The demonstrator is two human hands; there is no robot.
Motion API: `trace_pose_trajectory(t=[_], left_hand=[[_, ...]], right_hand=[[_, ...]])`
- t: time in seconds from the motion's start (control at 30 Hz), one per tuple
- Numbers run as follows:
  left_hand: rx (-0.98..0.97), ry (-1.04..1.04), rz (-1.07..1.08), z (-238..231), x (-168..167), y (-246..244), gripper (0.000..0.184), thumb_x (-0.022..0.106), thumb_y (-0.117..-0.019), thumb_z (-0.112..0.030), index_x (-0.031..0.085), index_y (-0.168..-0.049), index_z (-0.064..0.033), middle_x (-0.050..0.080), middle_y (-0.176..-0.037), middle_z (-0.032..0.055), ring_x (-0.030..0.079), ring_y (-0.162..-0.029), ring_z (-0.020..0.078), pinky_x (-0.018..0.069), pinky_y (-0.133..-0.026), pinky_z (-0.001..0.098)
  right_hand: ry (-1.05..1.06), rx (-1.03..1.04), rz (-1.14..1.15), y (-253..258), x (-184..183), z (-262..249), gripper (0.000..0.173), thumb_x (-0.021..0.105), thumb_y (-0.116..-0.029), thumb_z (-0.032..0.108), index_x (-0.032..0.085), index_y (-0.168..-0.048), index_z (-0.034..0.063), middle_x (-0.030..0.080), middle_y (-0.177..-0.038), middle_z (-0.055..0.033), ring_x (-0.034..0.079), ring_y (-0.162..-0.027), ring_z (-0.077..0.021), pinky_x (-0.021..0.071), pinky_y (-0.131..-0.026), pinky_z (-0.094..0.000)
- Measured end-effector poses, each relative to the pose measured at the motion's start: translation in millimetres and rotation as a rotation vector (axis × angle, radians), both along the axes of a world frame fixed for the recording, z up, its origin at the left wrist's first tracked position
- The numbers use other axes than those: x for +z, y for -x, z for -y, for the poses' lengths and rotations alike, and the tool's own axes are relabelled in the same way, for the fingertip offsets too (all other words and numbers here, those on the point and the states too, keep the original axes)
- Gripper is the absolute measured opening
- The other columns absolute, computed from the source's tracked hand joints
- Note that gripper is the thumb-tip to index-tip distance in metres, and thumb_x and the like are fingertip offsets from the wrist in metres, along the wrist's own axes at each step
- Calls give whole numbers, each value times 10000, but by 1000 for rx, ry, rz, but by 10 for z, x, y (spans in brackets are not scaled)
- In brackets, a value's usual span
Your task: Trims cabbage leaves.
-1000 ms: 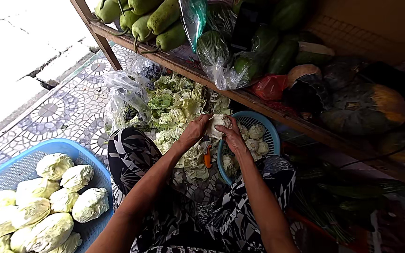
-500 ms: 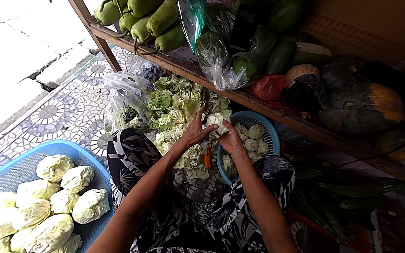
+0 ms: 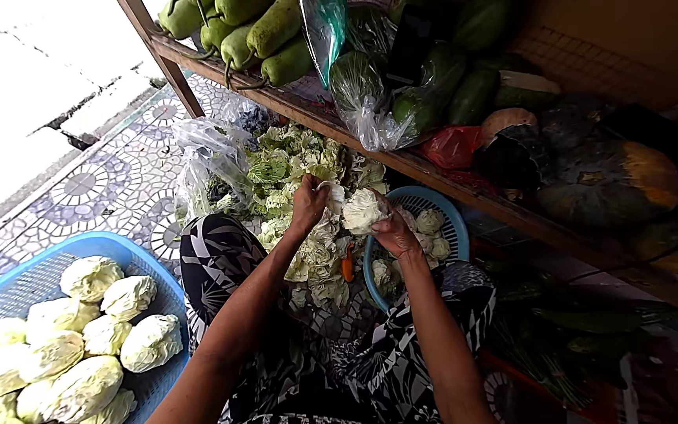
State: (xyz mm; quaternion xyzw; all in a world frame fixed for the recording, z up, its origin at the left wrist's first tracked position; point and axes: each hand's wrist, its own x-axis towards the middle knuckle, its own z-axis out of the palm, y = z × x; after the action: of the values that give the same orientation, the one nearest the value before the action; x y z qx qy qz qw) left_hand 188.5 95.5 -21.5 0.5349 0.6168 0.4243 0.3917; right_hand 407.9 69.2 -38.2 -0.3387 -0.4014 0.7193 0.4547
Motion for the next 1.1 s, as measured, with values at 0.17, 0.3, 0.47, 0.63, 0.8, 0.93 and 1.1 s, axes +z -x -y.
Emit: trace_pose_trajectory(t=[0.17,0.3,0.47,0.63,0.8,0.93,1.1], left_hand=[[-343,129,413,126,67,58,495,468,-1012,-115,425,-1504,-137,528,-1447,135,636,-1133,265,575,-871,457],[-455,24,180,225,122,6,662,767,-919,-254,468,-1504,-178,498,-1498,154,571,-1250,327,507,-977,535],[-401,-169,-103,133,-31,-119,723,862,-833,-280,510,-1433,-83,516,-1371,266,604,-1125,418,528,-887,588],[-415,-246,-214,165,63,3,612,616,-997,-418,494,-1504,-97,358,-1609,192,379,-1428,456,324,-1113,663],[-542,-368,-124,156,47,3,321,615,-1019,-176,672,-1285,-6,649,-1295,181,642,-1149,328,499,-992,528],[-494,-415,-77,179,18,-15,162,647,-995,-102,702,-1093,15,681,-1084,159,694,-916,226,580,-863,403],[-436,-495,-170,153,-19,-103,137,611,-1002,-59,670,-1078,39,682,-1056,192,696,-904,274,575,-837,424]], right_hand=[[10,24,-15,-70,7,-7,1083,918,-550,153,402,-1500,221,633,-1274,-6,659,-1059,-112,585,-888,-319],[55,-165,-64,-7,-3,6,1002,858,-657,80,328,-1496,211,611,-1270,-41,651,-1070,-162,582,-892,-371],[55,-333,16,94,-50,-9,714,667,-846,-47,344,-1465,106,589,-1264,-98,640,-1064,-182,576,-884,-375],[-18,-242,187,53,13,3,797,681,-778,-80,334,-1480,70,584,-1269,-106,640,-1057,-153,575,-867,-338],[-88,-146,318,27,72,25,838,744,-686,-68,416,-1449,43,590,-1290,-118,630,-1091,-147,560,-903,-326],[-65,-148,278,14,76,35,718,715,-750,-24,459,-1418,35,635,-1214,-93,658,-1013,-120,576,-866,-305],[-7,-153,221,59,108,39,543,610,-887,34,451,-1406,31,649,-1145,-63,663,-948,-93,578,-822,-277]])
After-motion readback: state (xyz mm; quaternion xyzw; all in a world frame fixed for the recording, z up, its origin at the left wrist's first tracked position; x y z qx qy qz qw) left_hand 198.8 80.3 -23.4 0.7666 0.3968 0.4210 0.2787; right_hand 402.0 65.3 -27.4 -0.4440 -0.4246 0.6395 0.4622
